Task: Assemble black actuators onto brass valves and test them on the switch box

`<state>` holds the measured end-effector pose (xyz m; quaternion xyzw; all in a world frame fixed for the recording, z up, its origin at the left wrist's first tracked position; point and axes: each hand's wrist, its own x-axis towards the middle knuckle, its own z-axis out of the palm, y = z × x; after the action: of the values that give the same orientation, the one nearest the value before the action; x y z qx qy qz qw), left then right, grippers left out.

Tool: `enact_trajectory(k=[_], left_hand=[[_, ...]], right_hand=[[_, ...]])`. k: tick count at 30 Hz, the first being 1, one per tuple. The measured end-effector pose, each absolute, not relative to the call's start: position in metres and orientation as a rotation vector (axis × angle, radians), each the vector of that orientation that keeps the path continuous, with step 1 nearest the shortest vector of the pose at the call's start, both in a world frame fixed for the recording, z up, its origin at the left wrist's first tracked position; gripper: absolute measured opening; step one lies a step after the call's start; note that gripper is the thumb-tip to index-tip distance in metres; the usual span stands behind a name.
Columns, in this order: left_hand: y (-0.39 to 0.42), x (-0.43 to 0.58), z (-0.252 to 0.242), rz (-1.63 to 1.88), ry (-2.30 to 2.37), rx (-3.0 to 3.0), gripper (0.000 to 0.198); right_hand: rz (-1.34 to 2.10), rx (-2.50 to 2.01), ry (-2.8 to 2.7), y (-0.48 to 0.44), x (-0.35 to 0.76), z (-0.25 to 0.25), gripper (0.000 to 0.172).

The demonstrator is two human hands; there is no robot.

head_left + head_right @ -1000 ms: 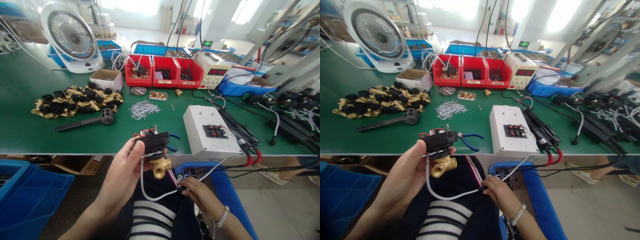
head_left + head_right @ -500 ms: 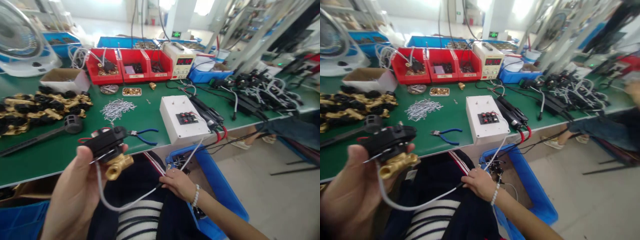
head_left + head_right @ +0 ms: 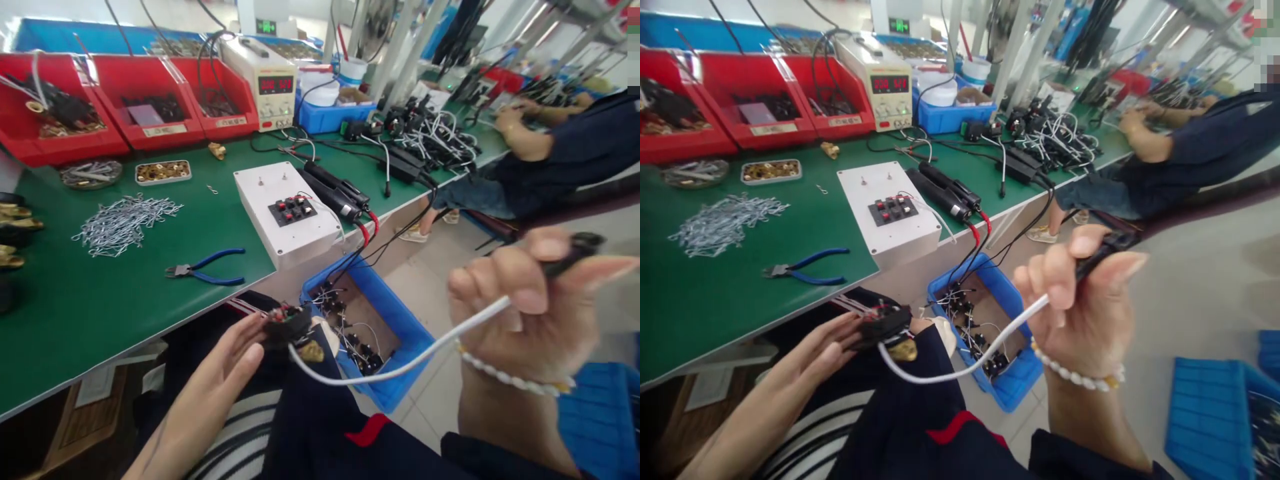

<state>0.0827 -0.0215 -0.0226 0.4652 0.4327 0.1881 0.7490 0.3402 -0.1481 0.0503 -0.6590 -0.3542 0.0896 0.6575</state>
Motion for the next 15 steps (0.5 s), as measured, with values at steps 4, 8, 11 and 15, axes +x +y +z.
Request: enact_trajectory(k=[4, 8, 11, 15], left_hand=[[-0.019, 0.085, -0.035, 0.195, 0.924, 1.384, 0.049], [-0.012, 0.083, -0.035, 0.126, 0.981, 1.508, 0.060], [-0.009, 0.079, -0.039, 0.099, 1.005, 1.553, 0.062], [-0.006, 0.073, -0.049, 0.020, 0.960, 1.583, 0.058]], right_hand=[[0.005, -1.587, -0.948, -0.161, 0.356, 0.016, 0.027], [0.173, -2.239, -0.687, -0.167, 0.393, -0.086, 0.036], [0.261, -2.445, -0.483, -0.186, 0.425, -0.160, 0.033], [0.410, -2.641, -0.297, -0.227, 0.445, -0.226, 0.026]])
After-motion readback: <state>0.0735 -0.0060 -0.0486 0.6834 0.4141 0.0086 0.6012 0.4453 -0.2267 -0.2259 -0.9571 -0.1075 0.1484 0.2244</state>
